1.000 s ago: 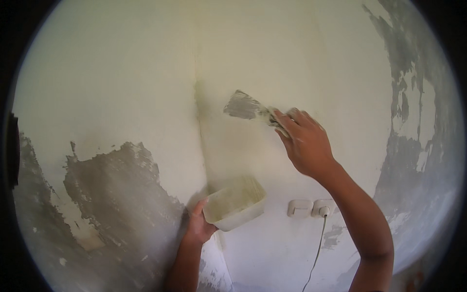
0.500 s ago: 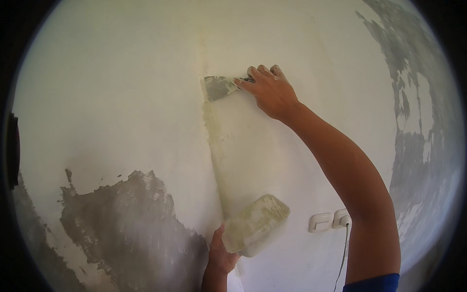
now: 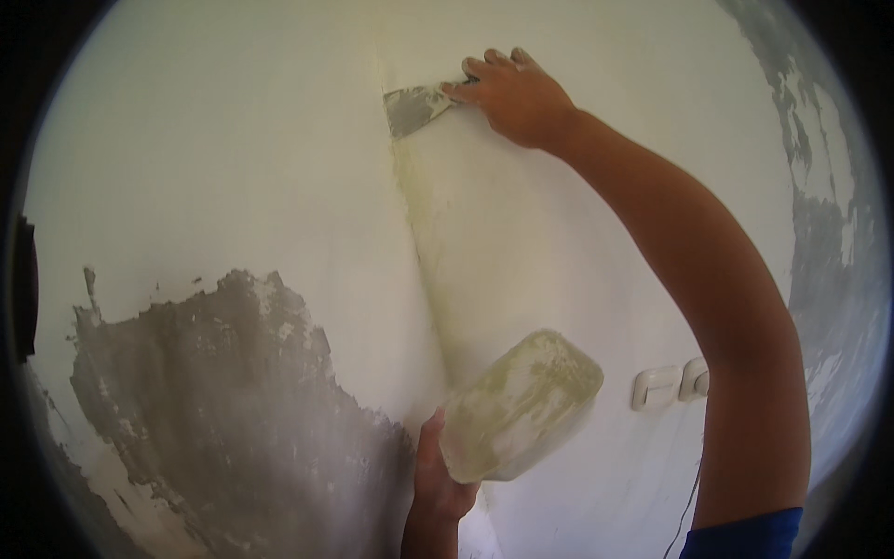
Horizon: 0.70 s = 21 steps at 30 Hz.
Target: The person applies plaster to a corner of a wall using a putty knife and a plastic container to smooth out the surface.
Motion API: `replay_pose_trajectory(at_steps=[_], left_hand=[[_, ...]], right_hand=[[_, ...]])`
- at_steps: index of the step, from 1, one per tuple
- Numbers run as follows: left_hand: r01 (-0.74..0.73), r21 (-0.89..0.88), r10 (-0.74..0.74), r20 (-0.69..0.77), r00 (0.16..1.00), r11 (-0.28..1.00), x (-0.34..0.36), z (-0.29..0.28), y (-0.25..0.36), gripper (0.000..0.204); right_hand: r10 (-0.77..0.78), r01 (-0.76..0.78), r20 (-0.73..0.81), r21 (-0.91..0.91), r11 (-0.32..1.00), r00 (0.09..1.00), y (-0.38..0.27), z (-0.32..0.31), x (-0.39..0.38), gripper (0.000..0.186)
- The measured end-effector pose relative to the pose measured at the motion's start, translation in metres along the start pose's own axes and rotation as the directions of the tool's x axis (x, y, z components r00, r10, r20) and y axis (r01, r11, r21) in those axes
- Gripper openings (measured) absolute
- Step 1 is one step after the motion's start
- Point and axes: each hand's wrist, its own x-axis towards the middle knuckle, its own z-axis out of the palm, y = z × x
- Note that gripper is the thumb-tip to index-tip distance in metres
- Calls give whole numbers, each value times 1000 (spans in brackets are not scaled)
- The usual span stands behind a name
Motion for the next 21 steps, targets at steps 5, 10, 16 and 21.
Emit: replay_pose_trajectory(at_steps=[5, 10, 16, 21], left_hand=[[-29, 156, 33, -19, 999, 987, -7, 11, 2, 54], [-24, 195, 32, -37, 999, 980, -9, 7, 5, 54], [36, 164, -24, -71, 997, 986, -11, 16, 6, 58], [30, 175, -12, -108, 994, 984, -11, 21, 5, 61]], right_hand=[[-51, 54, 30, -97, 994, 998, 3, -6, 15, 46], [-87, 101, 149, -86, 991, 985, 7, -23, 25, 49], [-76, 88, 89, -139, 986, 993, 14, -37, 9, 40], [-52, 64, 104, -122, 990, 993, 0, -56, 13, 42]])
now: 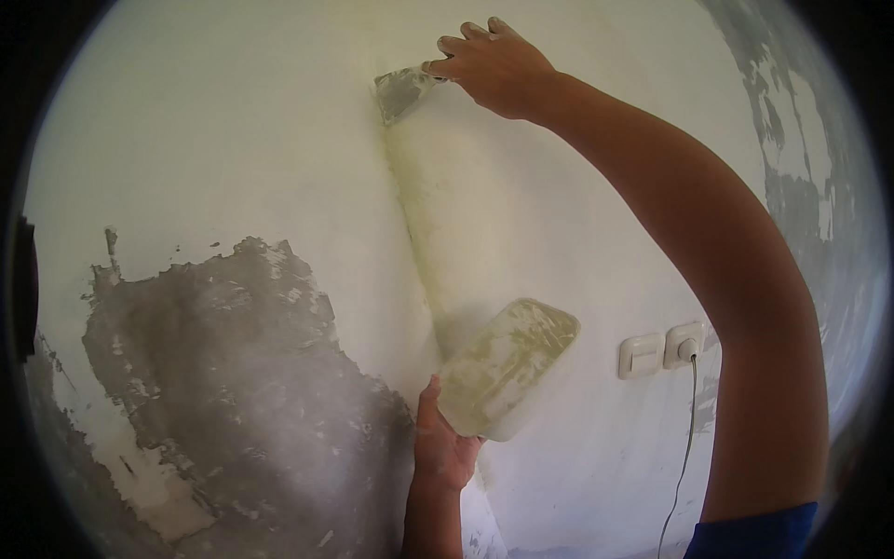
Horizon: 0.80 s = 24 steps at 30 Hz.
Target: The person applies plaster to a corner of a wall using a putty knife and a plastic container to smooth out the surface.
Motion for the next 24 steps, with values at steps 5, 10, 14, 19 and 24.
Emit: replay_pose_trajectory(at_steps=[5, 10, 14, 19, 24], left_hand=[[-2, -6, 2, 14, 1000, 1000, 4, -7, -1, 63], [20, 13, -20, 19, 1000, 1000, 9, -14, -14, 65], [49, 21, -49, -13, 999, 999, 12, -11, -15, 65], [-22, 3, 22, 99, 995, 1000, 12, -21, -15, 64], [5, 25, -8, 108, 994, 1000, 16, -23, -16, 65]], right_hand=[[2, -2, -7, 3, 1000, 1000, -12, 5, 10, 43], [45, -46, -90, -8, 999, 995, -19, 18, 13, 47], [127, -142, 121, 120, 983, 984, -17, 24, 16, 44], [90, -99, 80, 124, 987, 993, -17, 39, 8, 46], [87, -103, 117, 138, 985, 989, 0, 37, 20, 36]])
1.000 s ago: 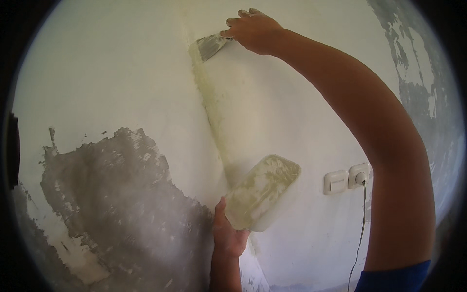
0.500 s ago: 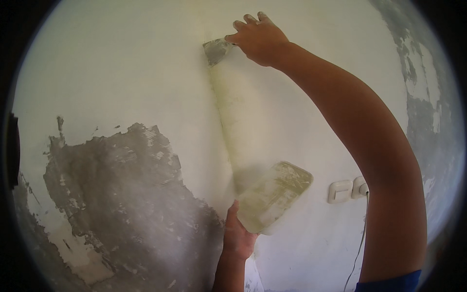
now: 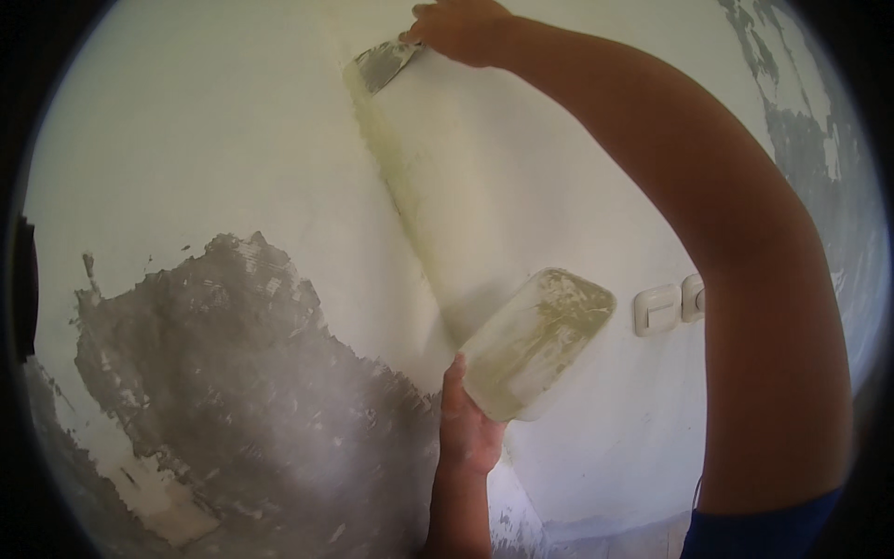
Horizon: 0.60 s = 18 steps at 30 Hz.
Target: The person applies plaster to a corner of a wall using a putty knife and a plastic container to smooth out the surface.
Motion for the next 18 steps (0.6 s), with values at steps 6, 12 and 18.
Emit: replay_pose_trajectory(at_steps=[6, 12, 18], left_hand=[[-32, 25, 33, -37, 999, 999, 1, 10, 0, 64], [-10, -21, 10, -42, 999, 1000, 3, 2, -2, 62], [-16, -72, 11, -75, 997, 997, 1, 2, -5, 59]], right_hand=[[2, 3, -154, 34, 999, 988, 0, -20, 6, 40], [-53, 57, -115, 26, 998, 992, -16, -25, 6, 42], [58, -56, -24, 55, 997, 998, -23, -13, -11, 44]])
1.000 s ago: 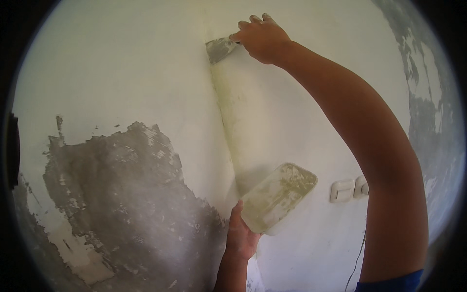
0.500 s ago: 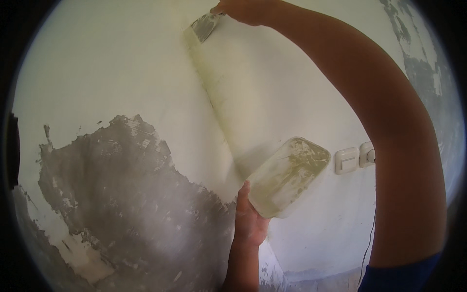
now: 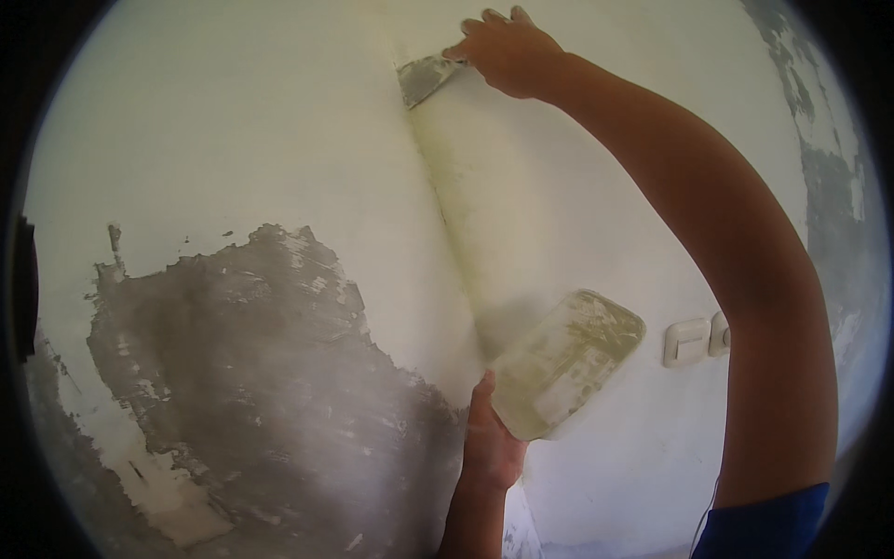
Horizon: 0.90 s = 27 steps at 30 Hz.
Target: The person applies plaster to a corner of a wall using a putty knife and a plastic container to smooth out the surface.
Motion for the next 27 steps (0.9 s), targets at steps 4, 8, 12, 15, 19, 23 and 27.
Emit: replay_pose_trajectory(at_steps=[4, 8, 12, 15, 19, 23, 27], left_hand=[[-19, 77, 16, 41, 999, 997, -3, 5, 2, 63], [10, 5, -10, 34, 999, 1000, 3, -6, -1, 59], [68, 17, -68, -4, 998, 998, -1, 8, 8, 59], [-35, -9, 35, -31, 999, 999, -2, 9, 4, 59], [-119, -88, 112, -78, 991, 989, 11, -4, -7, 55], [-146, -118, 133, -108, 985, 982, 2, -12, -4, 50], [-167, -85, 145, -222, 964, 982, 14, -4, -3, 51]], right_hand=[[19, -19, 7, 11, 1000, 1000, 3, 14, -4, 48], [-36, 32, -59, -61, 998, 998, 5, 21, 0, 48], [-71, 67, -17, -147, 987, 997, 13, 19, -10, 47], [-105, 110, 41, -148, 983, 994, 26, 11, -9, 56], [-162, 173, 66, -218, 961, 985, 72, -26, -22, 53], [-206, 199, -53, -116, 973, 977, 90, -54, -42, 46], [-255, 250, -40, -110, 962, 966, 81, -70, -40, 41]])
